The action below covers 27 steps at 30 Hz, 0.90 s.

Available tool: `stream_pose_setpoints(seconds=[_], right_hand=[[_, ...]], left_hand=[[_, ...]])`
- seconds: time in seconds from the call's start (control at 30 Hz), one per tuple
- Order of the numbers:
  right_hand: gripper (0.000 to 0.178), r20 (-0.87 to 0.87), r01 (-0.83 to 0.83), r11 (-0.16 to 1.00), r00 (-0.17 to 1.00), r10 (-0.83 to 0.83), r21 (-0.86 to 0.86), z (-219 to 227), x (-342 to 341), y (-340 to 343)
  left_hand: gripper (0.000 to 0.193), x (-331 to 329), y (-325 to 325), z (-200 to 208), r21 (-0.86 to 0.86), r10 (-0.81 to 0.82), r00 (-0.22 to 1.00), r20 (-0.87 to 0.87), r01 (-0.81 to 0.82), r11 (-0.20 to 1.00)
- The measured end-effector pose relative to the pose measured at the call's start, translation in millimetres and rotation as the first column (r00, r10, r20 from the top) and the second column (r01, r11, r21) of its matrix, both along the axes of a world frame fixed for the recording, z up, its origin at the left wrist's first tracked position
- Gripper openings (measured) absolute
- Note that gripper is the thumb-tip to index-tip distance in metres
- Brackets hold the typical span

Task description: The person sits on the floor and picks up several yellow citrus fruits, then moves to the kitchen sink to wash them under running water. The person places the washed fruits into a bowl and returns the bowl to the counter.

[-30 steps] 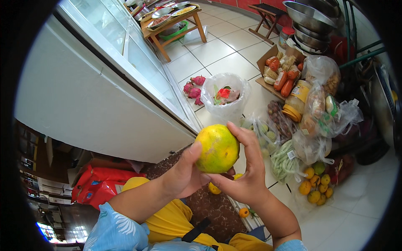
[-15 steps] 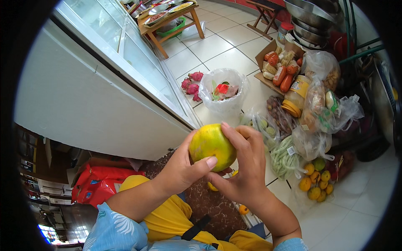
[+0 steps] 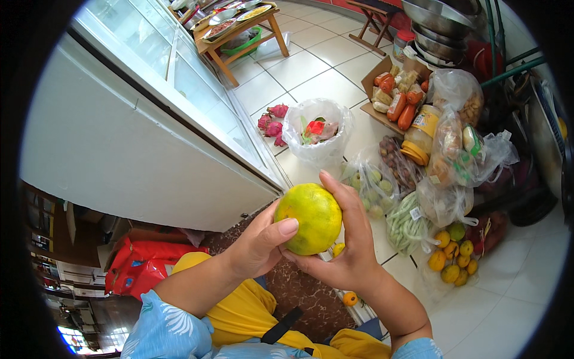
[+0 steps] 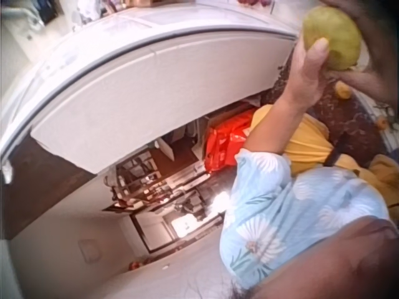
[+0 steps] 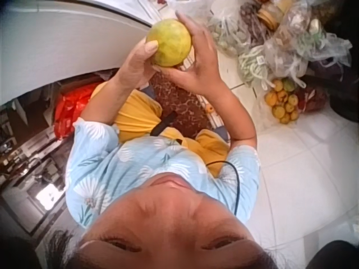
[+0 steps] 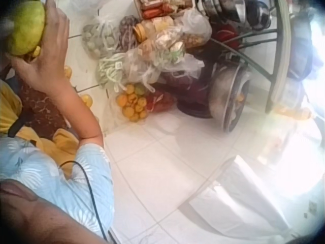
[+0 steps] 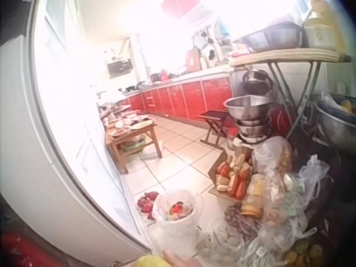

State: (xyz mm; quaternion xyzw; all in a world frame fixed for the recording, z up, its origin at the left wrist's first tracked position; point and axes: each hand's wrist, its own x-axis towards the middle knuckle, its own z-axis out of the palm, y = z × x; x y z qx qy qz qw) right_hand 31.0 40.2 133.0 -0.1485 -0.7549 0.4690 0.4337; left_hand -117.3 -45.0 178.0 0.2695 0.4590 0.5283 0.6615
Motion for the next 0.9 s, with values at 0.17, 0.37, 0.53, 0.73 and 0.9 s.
stream_pose_setpoints(seconds=[0.17,0.37,0.53,0.73,0.9], right_hand=[[0.099,0.002,0.017,0.995,1.0,-0.017,-0.094,0.4,3.1,1.6],[0.097,-0.007,0.069,0.997,0.998,-0.069,-0.04,-0.3,1.5,2.0],[0.099,0.039,0.078,0.997,0.996,-0.079,0.025,1.6,1.6,2.5],[0.1,0.164,0.059,0.998,0.984,-0.064,0.038,2.2,1.4,1.5],[0.101,-0.014,-0.092,0.979,0.996,0.091,-0.183,-3.7,-1.4,3.3]], left_hand=[[0.08,2.3,-0.5,-4.3,0.019,-0.024,0.998,-0.053,0.026,0.999],[0.079,2.0,1.8,-4.6,0.014,-0.022,0.994,-0.11,0.024,1.0],[0.074,1.9,0.8,-7.3,0.024,-0.006,0.986,-0.167,0.011,1.0],[0.067,0.8,4.8,-6.1,0.011,-0.019,0.989,-0.149,0.021,1.0],[0.058,-5.3,-1.0,-11.0,-0.067,-0.024,0.999,0.03,0.026,0.997]])
